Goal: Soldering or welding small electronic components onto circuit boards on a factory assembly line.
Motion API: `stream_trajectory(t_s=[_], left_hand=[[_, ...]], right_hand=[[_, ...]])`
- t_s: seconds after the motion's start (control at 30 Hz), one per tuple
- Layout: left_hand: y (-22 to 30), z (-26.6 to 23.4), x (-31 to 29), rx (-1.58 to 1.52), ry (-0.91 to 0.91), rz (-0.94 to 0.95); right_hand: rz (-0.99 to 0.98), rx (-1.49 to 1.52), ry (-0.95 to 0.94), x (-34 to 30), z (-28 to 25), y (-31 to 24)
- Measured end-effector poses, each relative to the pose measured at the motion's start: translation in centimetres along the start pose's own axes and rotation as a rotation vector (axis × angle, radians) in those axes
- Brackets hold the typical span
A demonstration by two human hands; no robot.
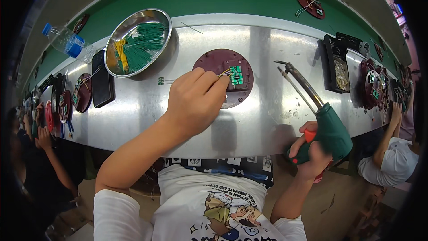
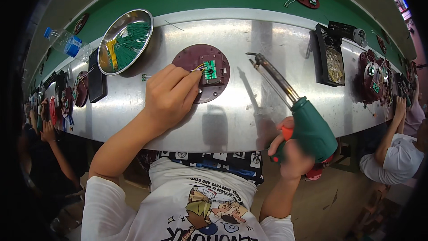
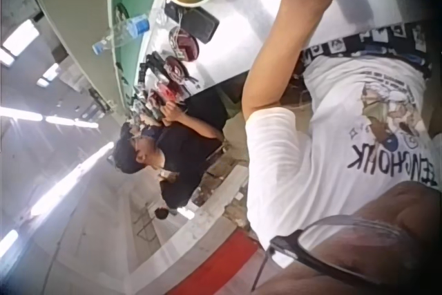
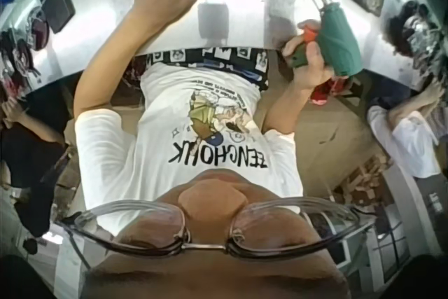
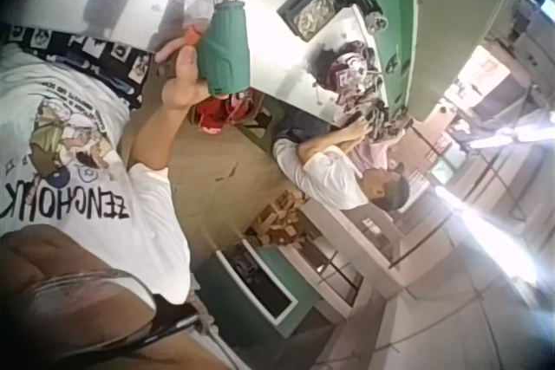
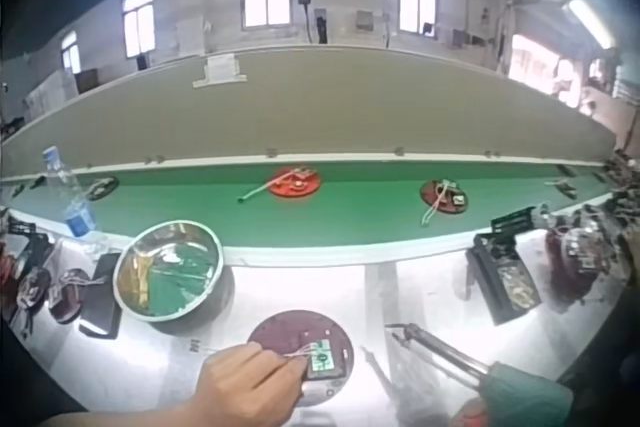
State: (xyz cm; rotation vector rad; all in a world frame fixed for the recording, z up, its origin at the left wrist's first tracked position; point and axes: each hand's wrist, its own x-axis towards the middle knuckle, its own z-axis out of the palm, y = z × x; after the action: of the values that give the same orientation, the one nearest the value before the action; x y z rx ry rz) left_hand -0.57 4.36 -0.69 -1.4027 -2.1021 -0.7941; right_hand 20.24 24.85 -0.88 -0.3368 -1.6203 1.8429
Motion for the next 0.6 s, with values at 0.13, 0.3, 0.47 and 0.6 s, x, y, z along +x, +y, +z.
stream_trajectory(t_s=[0.13,0.3,0.47,0.6], left_hand=[[0.0,0.0,0.0,0.040,0.028,0.007],[0.7,-0.5,2.7,0.073,0.109,-0.049],[-2.2,1.1,6.9,-0.102,-0.284,-0.069],[-8.6,9.3,16.5,-0.068,-0.140,-0.077]], right_hand=[[-0.022,0.033,0.033,0.9,-0.3,0.3],[-0.068,0.069,0.102,1.3,-0.6,0.7],[-0.079,0.214,0.232,1.2,-1.7,1.3],[-0.137,0.229,0.403,1.1,-0.8,1.2]])
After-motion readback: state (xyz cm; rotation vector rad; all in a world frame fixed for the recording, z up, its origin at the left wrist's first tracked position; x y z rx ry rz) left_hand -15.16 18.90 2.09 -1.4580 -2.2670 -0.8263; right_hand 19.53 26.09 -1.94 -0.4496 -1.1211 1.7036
